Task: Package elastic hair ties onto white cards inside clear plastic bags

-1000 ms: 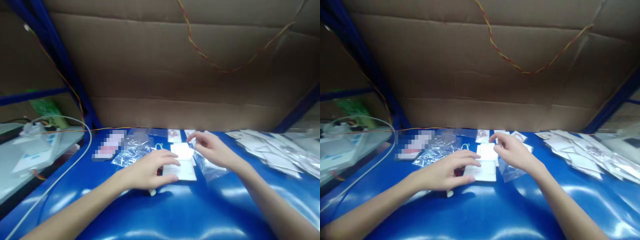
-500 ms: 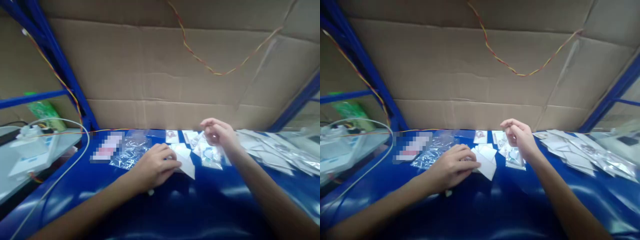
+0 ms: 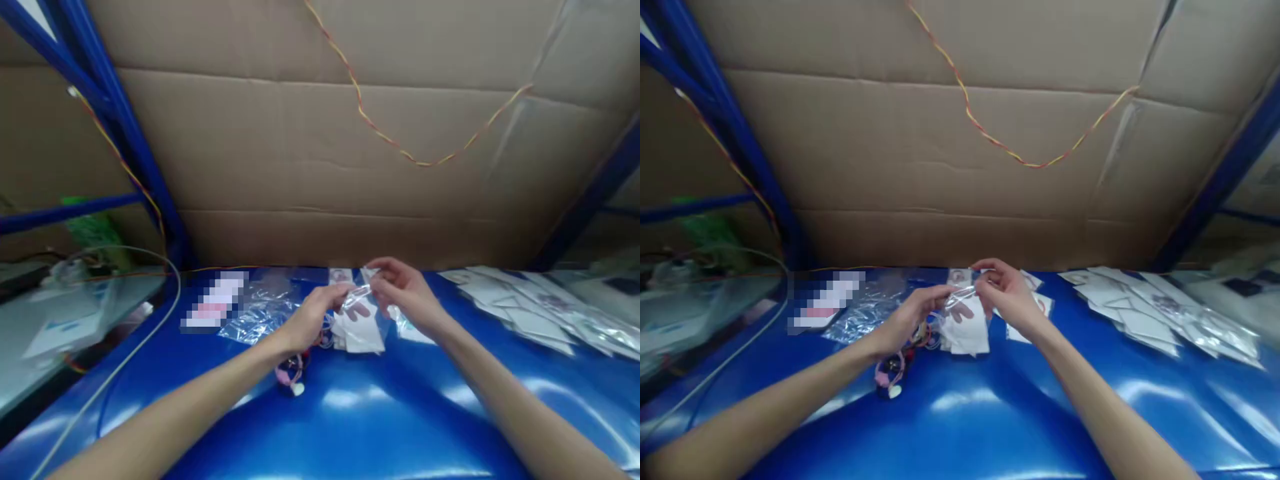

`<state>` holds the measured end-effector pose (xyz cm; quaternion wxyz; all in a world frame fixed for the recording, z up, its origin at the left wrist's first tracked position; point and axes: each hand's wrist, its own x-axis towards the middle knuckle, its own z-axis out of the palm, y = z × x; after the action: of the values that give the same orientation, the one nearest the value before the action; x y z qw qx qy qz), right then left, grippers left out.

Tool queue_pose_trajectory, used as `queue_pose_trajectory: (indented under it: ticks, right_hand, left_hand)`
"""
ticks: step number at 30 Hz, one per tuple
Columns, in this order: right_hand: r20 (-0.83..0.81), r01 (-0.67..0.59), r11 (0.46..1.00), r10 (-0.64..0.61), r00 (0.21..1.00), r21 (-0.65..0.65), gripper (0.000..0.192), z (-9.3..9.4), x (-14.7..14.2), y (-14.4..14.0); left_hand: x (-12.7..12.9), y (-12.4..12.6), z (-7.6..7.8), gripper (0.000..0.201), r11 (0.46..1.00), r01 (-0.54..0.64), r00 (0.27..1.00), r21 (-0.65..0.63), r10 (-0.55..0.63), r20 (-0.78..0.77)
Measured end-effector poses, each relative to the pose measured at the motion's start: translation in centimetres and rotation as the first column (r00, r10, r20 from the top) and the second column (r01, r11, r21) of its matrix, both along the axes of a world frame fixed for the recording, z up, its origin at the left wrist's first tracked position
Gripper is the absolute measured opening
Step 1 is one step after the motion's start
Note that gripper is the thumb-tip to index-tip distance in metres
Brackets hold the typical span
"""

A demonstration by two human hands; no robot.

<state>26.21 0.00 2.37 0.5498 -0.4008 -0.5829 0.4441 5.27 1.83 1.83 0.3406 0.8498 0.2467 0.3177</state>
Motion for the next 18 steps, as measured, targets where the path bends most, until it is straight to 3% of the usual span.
queue_pose_trajectory:
  ticks: [2,4,7,10,13,15,18]
  right_hand:
    - [-0.001,0.031,0.998,-0.031,1.000,0.050,0.034,-0.2,-0.8,-0.2]
    - [-0.002,0.056,0.995,-0.056,0.998,0.083,0.040,-0.4,-1.3,0.0]
    - [0.155,0.124,0.977,-0.151,0.976,0.171,0.039,-0.9,-1.0,0.7]
    - [0.443,0.162,0.926,-0.311,0.841,0.342,0.028,-1.8,0.0,1.7]
    - [0.591,0.111,0.913,-0.342,0.730,0.392,0.018,-2.8,0.8,2.7]
    - [0.677,0.063,0.915,-0.340,0.653,0.399,0.017,-3.1,0.9,3.6]
    - [0.784,0.008,0.922,-0.333,0.523,0.387,0.019,-3.0,0.1,5.3]
  left_hand:
    - [0.0,-0.2,0.6,0.048,0.997,0.000,1.000,-0.077,0.000,-0.002]
    - [-0.4,0.3,1.0,0.037,0.992,-0.107,0.994,-0.072,0.105,-0.036]
    - [-1.9,2.7,1.5,0.031,0.930,-0.354,0.922,0.097,0.365,-0.130]
    - [-3.9,6.5,2.0,0.030,0.849,-0.484,0.852,0.211,0.512,-0.105]
    - [-5.3,10.2,1.8,0.031,0.780,-0.554,0.781,0.292,0.608,-0.144]
    - [-5.4,11.4,1.4,0.053,0.745,-0.575,0.743,0.339,0.648,-0.165]
    - [-4.8,11.1,0.6,0.078,0.727,-0.561,0.734,0.397,0.658,-0.167]
